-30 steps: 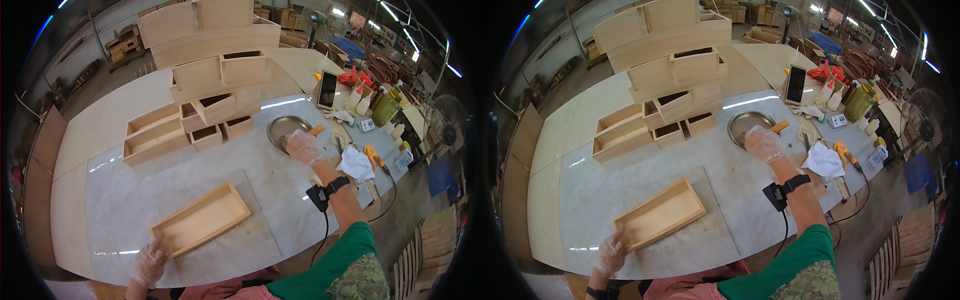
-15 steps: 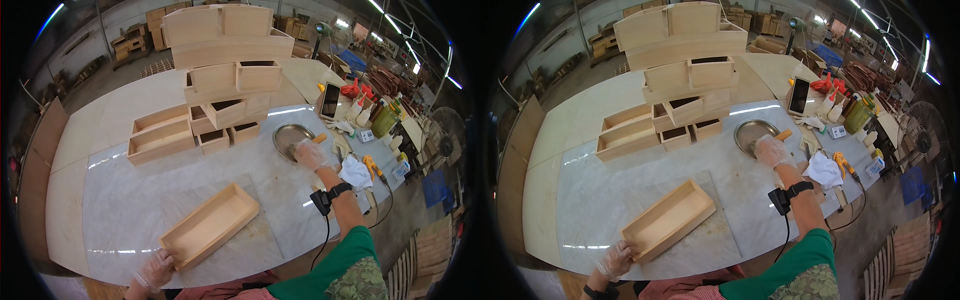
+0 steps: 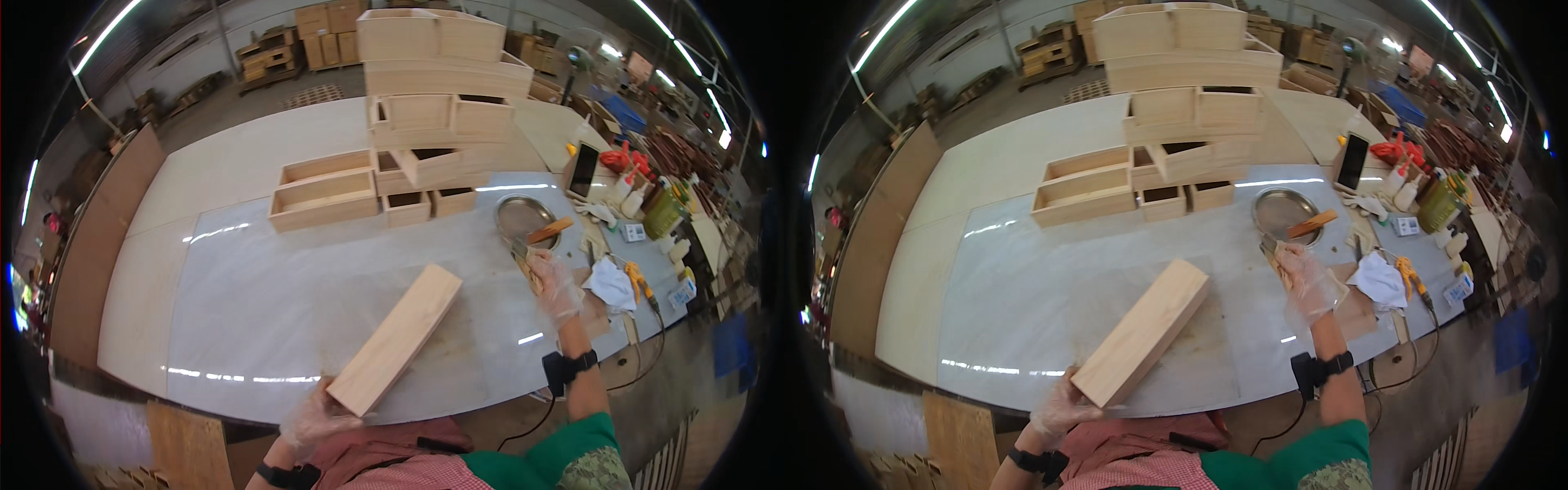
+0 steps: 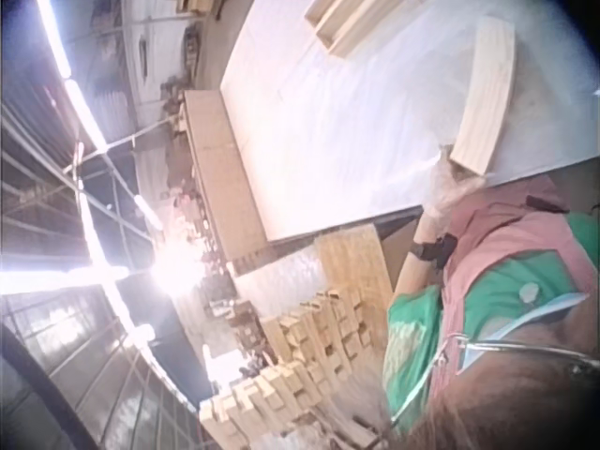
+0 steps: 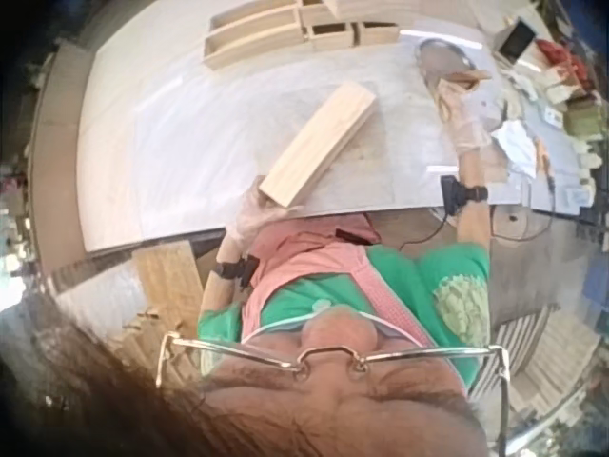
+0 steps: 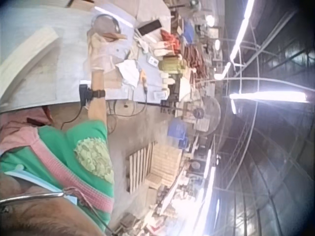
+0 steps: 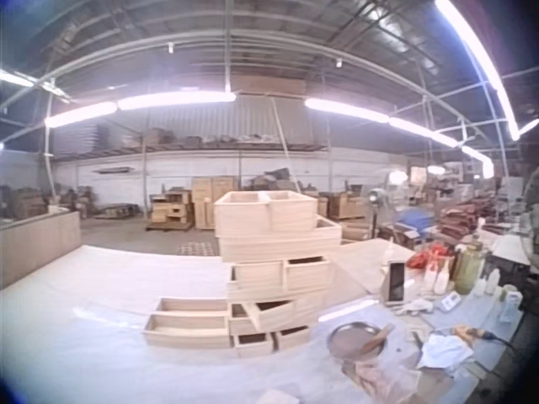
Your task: The recorder is polishing wooden drawer components with a cloth and wax in a manufacturing environment.
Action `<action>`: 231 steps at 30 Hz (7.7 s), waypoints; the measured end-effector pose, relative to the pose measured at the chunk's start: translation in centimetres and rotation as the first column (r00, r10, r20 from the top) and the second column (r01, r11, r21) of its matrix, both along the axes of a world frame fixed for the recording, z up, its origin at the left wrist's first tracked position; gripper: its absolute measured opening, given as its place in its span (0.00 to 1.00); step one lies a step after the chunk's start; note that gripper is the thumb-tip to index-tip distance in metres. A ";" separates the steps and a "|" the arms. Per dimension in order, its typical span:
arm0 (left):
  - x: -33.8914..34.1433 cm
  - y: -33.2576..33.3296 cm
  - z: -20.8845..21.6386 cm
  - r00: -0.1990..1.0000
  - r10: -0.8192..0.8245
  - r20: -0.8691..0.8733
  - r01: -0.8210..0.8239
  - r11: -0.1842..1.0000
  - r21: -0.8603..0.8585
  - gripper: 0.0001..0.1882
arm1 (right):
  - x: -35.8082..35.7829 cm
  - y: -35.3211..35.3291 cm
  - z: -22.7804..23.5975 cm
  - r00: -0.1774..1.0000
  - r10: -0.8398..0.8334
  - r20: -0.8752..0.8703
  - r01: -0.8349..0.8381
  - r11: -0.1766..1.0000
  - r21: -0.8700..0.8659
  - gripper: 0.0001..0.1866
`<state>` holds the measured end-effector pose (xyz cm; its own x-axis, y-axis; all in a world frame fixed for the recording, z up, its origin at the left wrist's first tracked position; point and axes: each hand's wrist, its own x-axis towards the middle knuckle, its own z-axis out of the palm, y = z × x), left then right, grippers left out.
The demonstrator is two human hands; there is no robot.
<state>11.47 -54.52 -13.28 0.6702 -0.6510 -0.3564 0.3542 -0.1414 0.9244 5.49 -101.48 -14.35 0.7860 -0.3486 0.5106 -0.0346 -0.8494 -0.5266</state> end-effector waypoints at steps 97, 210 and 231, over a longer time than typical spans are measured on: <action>-1.8 -1.6 -7.4 0.685 -0.032 0.728 -0.187 0.958 0.218 0.33 | -0.1 29.6 5.4 0.559 0.478 -0.678 -0.661 0.750 -0.016 0.04; 4.0 -5.2 4.8 0.666 0.367 0.650 -0.167 0.922 -0.351 0.35 | 2.1 25.7 14.0 0.917 0.398 0.023 -0.370 0.871 -0.324 0.06; 3.3 -5.8 6.1 0.444 0.243 0.863 -0.256 0.957 -0.137 0.34 | 3.3 24.2 12.6 0.865 0.498 0.066 -0.476 0.855 -0.205 0.04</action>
